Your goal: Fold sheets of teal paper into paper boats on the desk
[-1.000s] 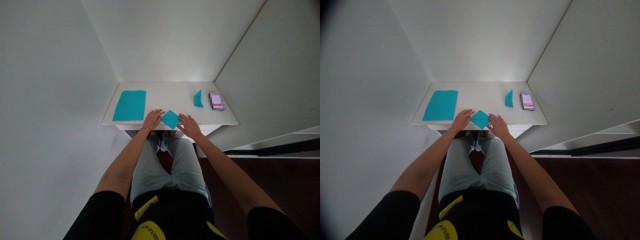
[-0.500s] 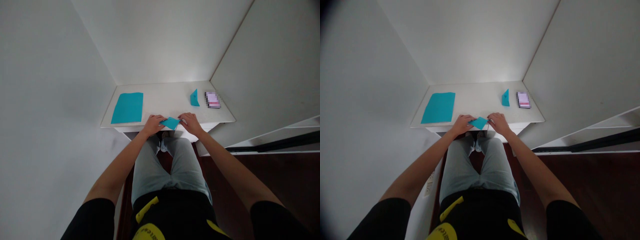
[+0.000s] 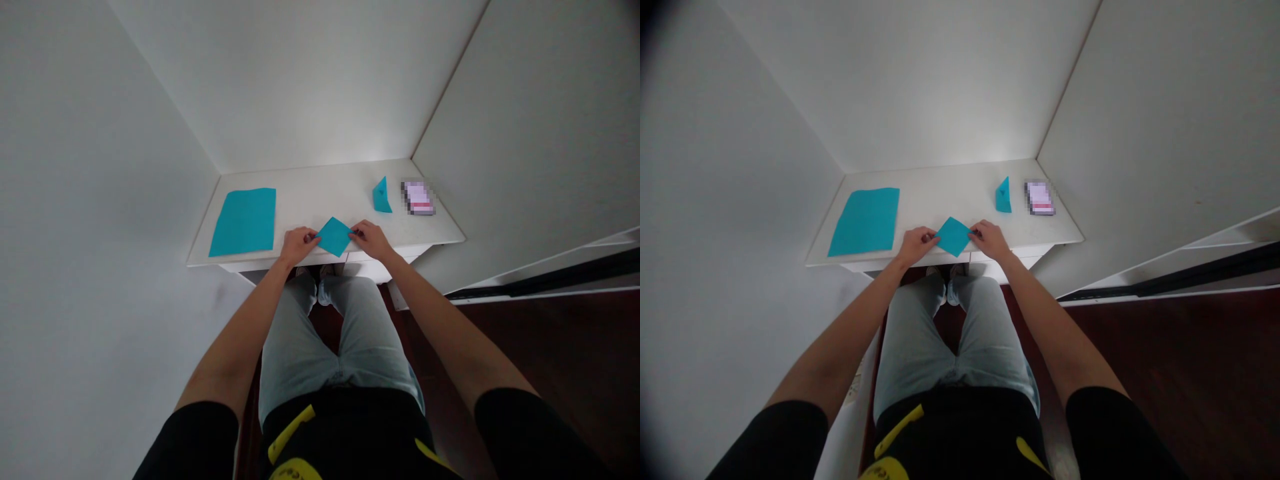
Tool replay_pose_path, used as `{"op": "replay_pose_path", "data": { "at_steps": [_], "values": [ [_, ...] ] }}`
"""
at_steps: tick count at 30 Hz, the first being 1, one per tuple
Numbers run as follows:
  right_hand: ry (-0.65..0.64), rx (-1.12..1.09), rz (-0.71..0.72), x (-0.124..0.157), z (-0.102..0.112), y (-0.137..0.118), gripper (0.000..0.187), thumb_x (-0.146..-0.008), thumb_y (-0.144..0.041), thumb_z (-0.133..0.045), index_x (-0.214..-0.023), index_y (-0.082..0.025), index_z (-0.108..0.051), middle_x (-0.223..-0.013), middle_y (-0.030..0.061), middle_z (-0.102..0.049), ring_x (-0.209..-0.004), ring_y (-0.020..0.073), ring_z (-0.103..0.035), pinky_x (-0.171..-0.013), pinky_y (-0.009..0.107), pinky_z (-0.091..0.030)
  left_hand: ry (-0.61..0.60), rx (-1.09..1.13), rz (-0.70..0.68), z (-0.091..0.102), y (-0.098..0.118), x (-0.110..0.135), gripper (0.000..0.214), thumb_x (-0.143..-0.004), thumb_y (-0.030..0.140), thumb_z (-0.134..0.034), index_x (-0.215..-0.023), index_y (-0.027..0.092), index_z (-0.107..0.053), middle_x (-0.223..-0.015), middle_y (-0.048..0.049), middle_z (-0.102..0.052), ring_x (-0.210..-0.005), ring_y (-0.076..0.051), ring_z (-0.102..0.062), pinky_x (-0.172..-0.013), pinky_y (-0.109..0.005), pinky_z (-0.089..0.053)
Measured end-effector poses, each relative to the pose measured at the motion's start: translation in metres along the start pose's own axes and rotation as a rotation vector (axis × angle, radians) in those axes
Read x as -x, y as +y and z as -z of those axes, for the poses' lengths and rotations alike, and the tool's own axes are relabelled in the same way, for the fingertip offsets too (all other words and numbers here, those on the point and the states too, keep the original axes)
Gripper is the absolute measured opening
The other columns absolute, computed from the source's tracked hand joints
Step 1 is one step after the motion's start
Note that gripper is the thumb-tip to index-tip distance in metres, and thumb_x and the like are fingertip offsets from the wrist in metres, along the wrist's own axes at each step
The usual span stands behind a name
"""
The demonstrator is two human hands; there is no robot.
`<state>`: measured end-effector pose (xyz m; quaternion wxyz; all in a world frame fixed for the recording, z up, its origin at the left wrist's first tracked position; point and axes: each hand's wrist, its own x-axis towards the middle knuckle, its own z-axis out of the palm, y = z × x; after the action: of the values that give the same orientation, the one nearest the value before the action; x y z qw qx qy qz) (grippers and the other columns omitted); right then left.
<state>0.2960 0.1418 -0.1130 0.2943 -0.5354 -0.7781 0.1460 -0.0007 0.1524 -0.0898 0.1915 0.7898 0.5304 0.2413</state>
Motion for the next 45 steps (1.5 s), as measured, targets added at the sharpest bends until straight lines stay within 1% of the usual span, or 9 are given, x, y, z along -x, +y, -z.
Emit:
{"op": "replay_pose_path", "data": {
  "at_steps": [5,13,17,22,27,32,36,39,45],
  "values": [
    [0.025,-0.111,0.066,0.005,0.003,0.002,0.023,-0.096,-0.029,-0.064,-0.111,-0.022,-0.081,-0.105,0.0094,-0.074,-0.088,0.0241,-0.07,-0.086,0.039,-0.057,0.02,0.013,-0.037,-0.001,-0.005,0.002,0.022,-0.09,0.023,-0.074,-0.11,0.025,-0.086,-0.099,-0.0036,-0.081,-0.089,-0.021,-0.07,-0.093,-0.037,-0.053],
    [0.053,-0.162,0.06,0.012,0.002,0.0,0.023,-0.087,-0.017,-0.061,-0.098,-0.022,-0.081,-0.105,0.0086,-0.068,-0.09,0.0238,-0.067,-0.083,0.039,-0.057,-0.009,0.095,-0.144,0.003,-0.005,0.011,0.033,-0.087,0.01,-0.064,-0.101,0.026,-0.089,-0.102,-0.0042,-0.08,-0.092,-0.021,-0.072,-0.094,-0.037,-0.054],
    [0.067,-0.144,0.029,0.013,0.0,-0.002,0.019,-0.087,-0.018,-0.064,-0.096,-0.021,-0.08,-0.103,0.0078,-0.067,-0.086,0.0229,-0.066,-0.082,0.038,-0.057,0.014,0.056,-0.172,0.004,0.002,0.024,0.03,-0.095,0.025,-0.07,-0.122,0.024,-0.083,-0.113,-0.0069,-0.079,-0.105,-0.024,-0.072,-0.104,-0.041,-0.051],
    [0.179,-0.095,-0.095,0.009,-0.005,-0.007,0.018,-0.088,-0.018,-0.064,-0.097,-0.021,-0.079,-0.103,0.0087,-0.069,-0.081,0.0232,-0.067,-0.081,0.04,-0.058,-0.044,-0.081,-0.263,-0.005,0.024,0.033,0.066,-0.087,0.058,-0.086,-0.142,0.024,-0.072,-0.136,-0.0114,-0.072,-0.131,-0.033,-0.062,-0.117,-0.048,-0.04],
    [0.242,-0.107,-0.145,0.005,-0.006,-0.006,0.017,-0.088,-0.019,-0.063,-0.096,-0.022,-0.078,-0.101,0.009,-0.068,-0.082,0.0241,-0.066,-0.084,0.042,-0.06,-0.035,-0.127,-0.194,-0.017,0.035,0.016,0.052,-0.097,0.05,-0.079,-0.143,0.029,-0.071,-0.135,-0.0101,-0.072,-0.129,-0.032,-0.061,-0.112,-0.048,-0.039],
    [0.146,-0.138,-0.095,0.004,-0.003,0.001,0.02,-0.089,-0.029,-0.071,-0.107,-0.022,-0.077,-0.107,0.0087,-0.068,-0.081,0.0223,-0.065,-0.081,0.041,-0.061,-0.024,-0.182,-0.177,-0.013,0.027,-0.007,0.024,-0.101,0.034,-0.073,-0.123,0.028,-0.081,-0.127,-0.0096,-0.075,-0.125,-0.032,-0.063,-0.109,-0.051,-0.038],
    [0.111,-0.107,-0.072,0.005,-0.004,0.002,0.025,-0.09,-0.035,-0.077,-0.112,-0.023,-0.079,-0.112,0.0092,-0.066,-0.082,0.0221,-0.063,-0.082,0.042,-0.061,0.032,-0.209,-0.136,-0.007,0.018,-0.009,0.027,-0.102,0.023,-0.062,-0.121,0.027,-0.082,-0.123,-0.0106,-0.076,-0.12,-0.032,-0.064,-0.105,-0.052,-0.04],
    [0.113,-0.08,-0.077,0.006,-0.005,0.0,0.024,-0.092,-0.035,-0.076,-0.112,-0.023,-0.079,-0.114,0.0092,-0.064,-0.081,0.0211,-0.063,-0.082,0.041,-0.061,0.016,-0.231,-0.232,-0.006,0.013,0.001,0.036,-0.101,0.019,-0.058,-0.13,0.026,-0.079,-0.125,-0.0112,-0.075,-0.12,-0.031,-0.065,-0.106,-0.051,-0.042],
    [0.079,-0.073,-0.01,0.007,-0.003,0.003,0.024,-0.091,-0.027,-0.069,-0.111,-0.021,-0.08,-0.119,0.0109,-0.064,-0.091,0.0239,-0.066,-0.089,0.043,-0.06,-0.048,-0.275,-0.424,-0.009,0.006,0.024,0.044,-0.106,0.032,-0.055,-0.146,0.022,-0.071,-0.143,-0.0159,-0.07,-0.134,-0.033,-0.062,-0.115,-0.053,-0.046]
  ]
}}
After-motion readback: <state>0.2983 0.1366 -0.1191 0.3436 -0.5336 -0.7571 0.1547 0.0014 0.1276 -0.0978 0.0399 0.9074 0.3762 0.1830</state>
